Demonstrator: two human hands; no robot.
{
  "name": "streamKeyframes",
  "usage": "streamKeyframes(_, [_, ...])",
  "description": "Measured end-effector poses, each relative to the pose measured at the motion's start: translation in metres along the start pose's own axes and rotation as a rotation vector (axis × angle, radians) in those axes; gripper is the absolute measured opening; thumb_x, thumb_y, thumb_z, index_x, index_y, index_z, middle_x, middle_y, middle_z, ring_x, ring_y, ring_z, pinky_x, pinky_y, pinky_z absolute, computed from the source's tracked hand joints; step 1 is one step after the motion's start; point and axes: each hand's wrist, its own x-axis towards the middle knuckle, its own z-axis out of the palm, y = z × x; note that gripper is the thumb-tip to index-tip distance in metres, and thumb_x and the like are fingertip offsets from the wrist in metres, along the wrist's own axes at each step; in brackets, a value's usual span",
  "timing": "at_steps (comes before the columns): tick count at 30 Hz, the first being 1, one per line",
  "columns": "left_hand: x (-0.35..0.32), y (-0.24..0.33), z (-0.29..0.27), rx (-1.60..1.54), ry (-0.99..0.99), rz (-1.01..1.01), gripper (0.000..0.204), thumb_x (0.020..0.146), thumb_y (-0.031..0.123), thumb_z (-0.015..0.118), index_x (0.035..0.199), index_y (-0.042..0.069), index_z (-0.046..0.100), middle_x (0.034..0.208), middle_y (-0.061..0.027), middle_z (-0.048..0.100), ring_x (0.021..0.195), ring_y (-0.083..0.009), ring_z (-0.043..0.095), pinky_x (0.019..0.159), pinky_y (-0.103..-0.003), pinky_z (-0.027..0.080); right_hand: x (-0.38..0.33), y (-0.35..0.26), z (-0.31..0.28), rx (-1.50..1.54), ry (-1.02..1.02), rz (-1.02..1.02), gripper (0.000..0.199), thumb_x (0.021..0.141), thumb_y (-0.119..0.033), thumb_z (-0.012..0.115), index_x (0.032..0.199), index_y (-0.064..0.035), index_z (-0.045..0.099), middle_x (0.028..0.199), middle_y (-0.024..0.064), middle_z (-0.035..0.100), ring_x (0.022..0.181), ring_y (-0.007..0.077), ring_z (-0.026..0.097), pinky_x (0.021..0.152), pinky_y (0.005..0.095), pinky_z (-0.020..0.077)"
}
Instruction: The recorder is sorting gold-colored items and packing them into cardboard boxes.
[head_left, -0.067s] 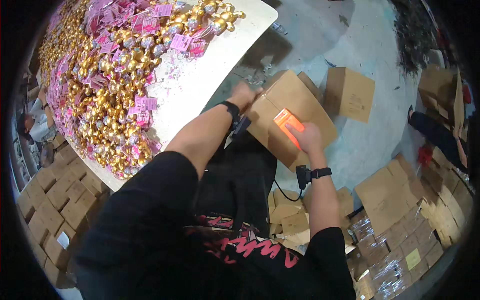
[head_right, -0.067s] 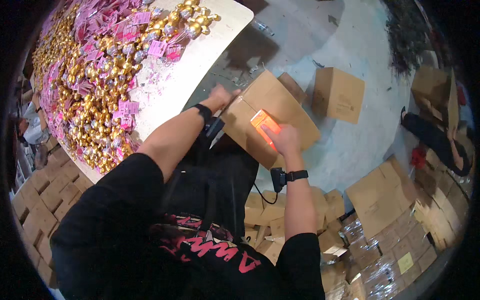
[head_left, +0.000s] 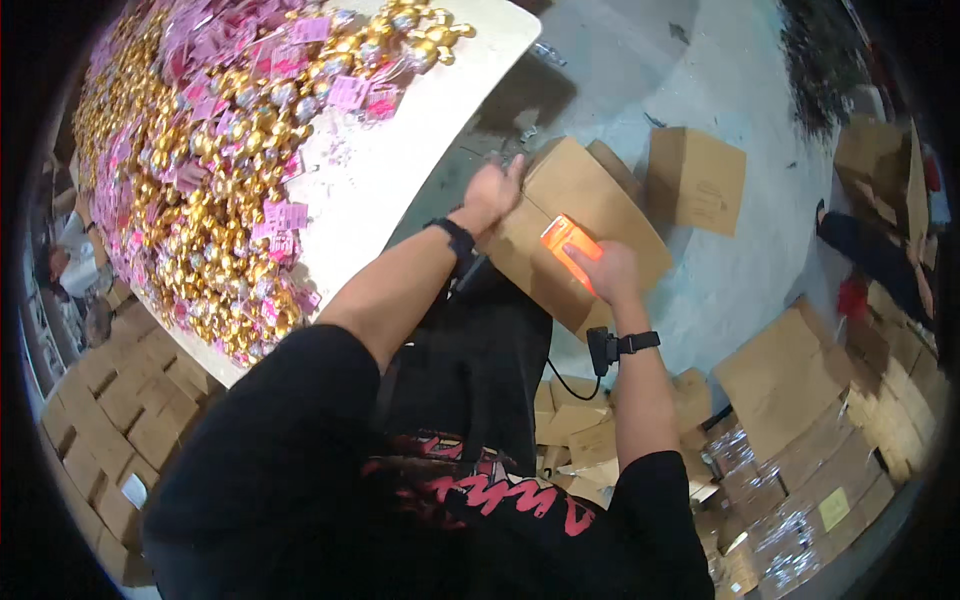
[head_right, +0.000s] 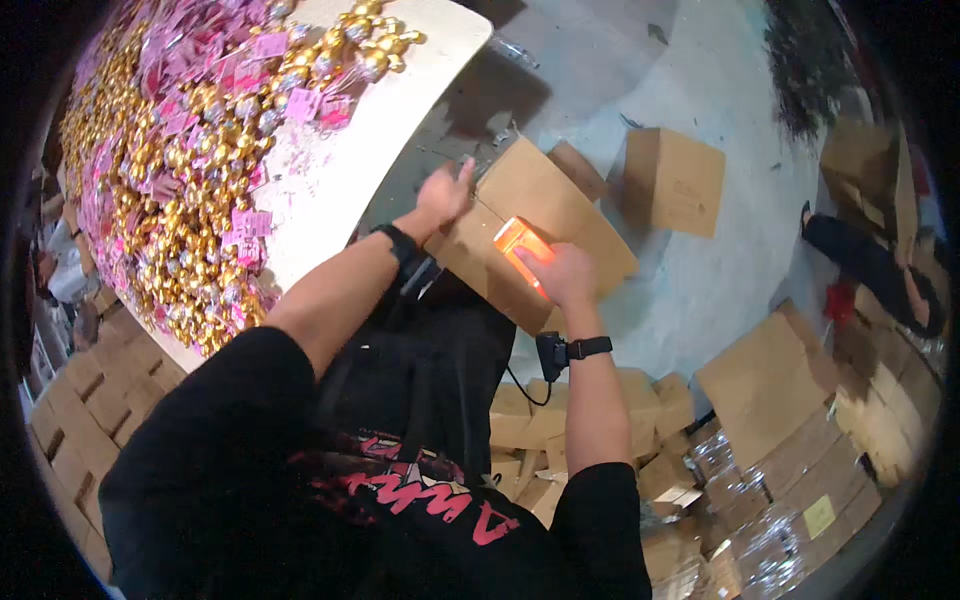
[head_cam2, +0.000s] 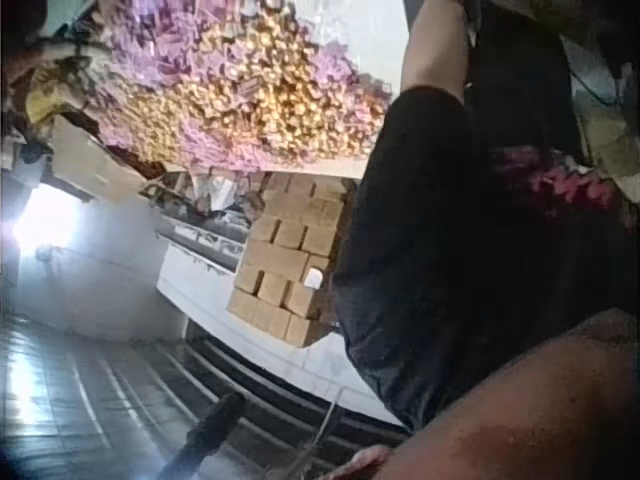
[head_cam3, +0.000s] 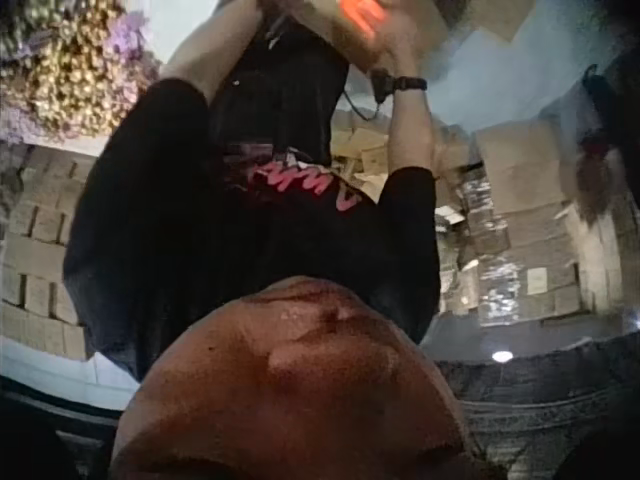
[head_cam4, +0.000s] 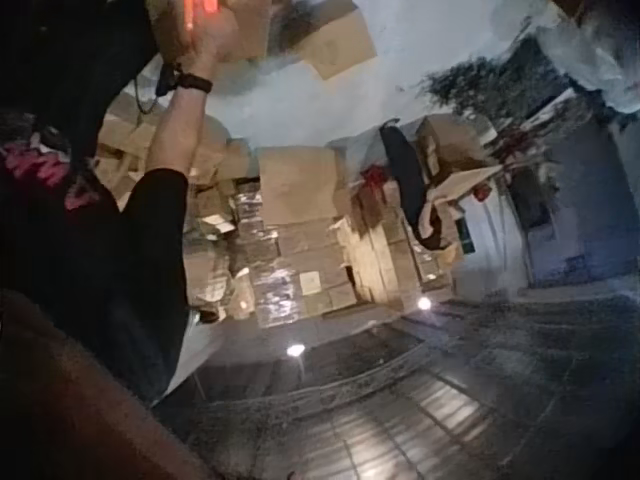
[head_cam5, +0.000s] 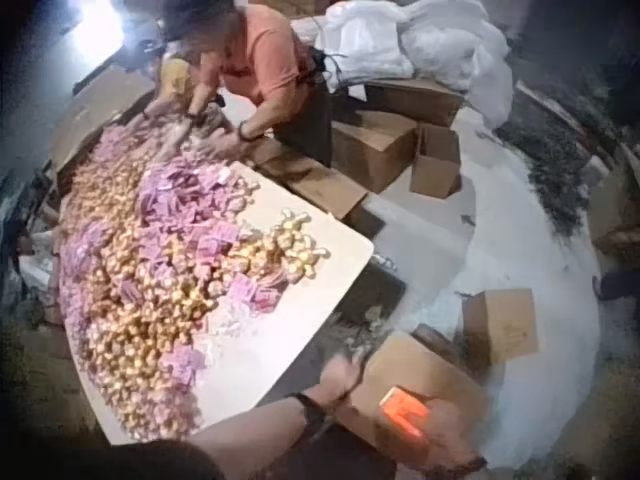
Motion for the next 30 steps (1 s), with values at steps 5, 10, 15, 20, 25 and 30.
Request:
streamKeyframes(5, [-0.012, 0.014, -0.006, 0.379, -0.198, -0.001, 0.072, 0.098, 0.062, 0.036, 0.129, 0.000, 0.058, 0.107, -0.0287, 0.068, 0.104, -0.0440, 0.065, 0.092, -0.050, 0.051, -0.024, 0.002, -0.009, -0.029, -0.046, 0.022, 0.063, 0.081, -0.064, 0.066, 0.092, -0.0024, 0.073, 0.083, 0.0202, 0.070, 0.078, 0.0380, 0.068, 0.071, 0.0458, 0.0527])
streamKeyframes(10, [-0.007, 0.011, -0.010, 0.452, -0.038, 0.018, 0.069, 0.098, 0.063, 0.033, 0.132, 0.008, 0.059, 0.105, -0.0248, 0.070, 0.102, -0.0421, 0.066, 0.091, -0.050, 0.051, -0.095, 0.112, -0.064, -0.042, -0.040, 0.236, 0.053, 0.077, -0.056, 0.072, 0.097, -0.0069, 0.075, 0.086, 0.0195, 0.072, 0.082, 0.0378, 0.069, 0.074, 0.0451, 0.0537])
streamKeyframes(15, [-0.007, 0.013, -0.002, 0.455, -0.022, 0.032, 0.069, 0.098, 0.064, 0.034, 0.133, 0.010, 0.059, 0.103, -0.0240, 0.070, 0.102, -0.0430, 0.065, 0.091, -0.050, 0.051, -0.071, 0.193, -0.031, -0.190, -0.182, 0.468, 0.054, 0.072, -0.055, 0.075, 0.084, -0.0026, 0.074, 0.082, 0.0217, 0.071, 0.080, 0.0378, 0.069, 0.073, 0.0455, 0.0533])
streamKeyframes(20, [0.001, 0.005, -0.001, 0.370, -0.034, 0.067, 0.077, 0.095, 0.068, 0.037, 0.137, 0.004, 0.052, 0.104, -0.0273, 0.069, 0.102, -0.0443, 0.065, 0.093, -0.051, 0.050, 0.009, 0.200, 0.043, -0.158, -0.272, 0.327, 0.052, 0.081, -0.051, 0.064, 0.083, 0.0012, 0.072, 0.079, 0.0232, 0.070, 0.077, 0.0350, 0.069, 0.070, 0.0453, 0.0526])
streamKeyframes(25, [0.001, -0.013, -0.015, 0.381, -0.008, 0.001, 0.100, 0.088, 0.078, 0.040, 0.129, -0.012, 0.053, 0.109, -0.0330, 0.065, 0.108, -0.0446, 0.063, 0.096, -0.050, 0.048, 0.021, 0.132, 0.060, 0.901, 0.157, 0.433, 0.053, 0.085, -0.046, 0.061, 0.096, 0.0054, 0.069, 0.088, 0.0204, 0.072, 0.080, 0.0276, 0.070, 0.068, 0.0414, 0.0514])
streamKeyframes(30, [-0.016, -0.022, 0.001, 0.129, -0.145, -0.262, 0.104, 0.089, 0.080, 0.030, 0.111, -0.016, 0.064, 0.116, -0.0373, 0.061, 0.116, -0.0464, 0.058, 0.100, -0.046, 0.045, 0.045, 0.165, 0.000, 0.203, 0.371, 0.518, 0.056, 0.091, -0.051, 0.060, 0.095, 0.0045, 0.069, 0.087, 0.0195, 0.071, 0.080, 0.0356, 0.068, 0.069, 0.0419, 0.0511])
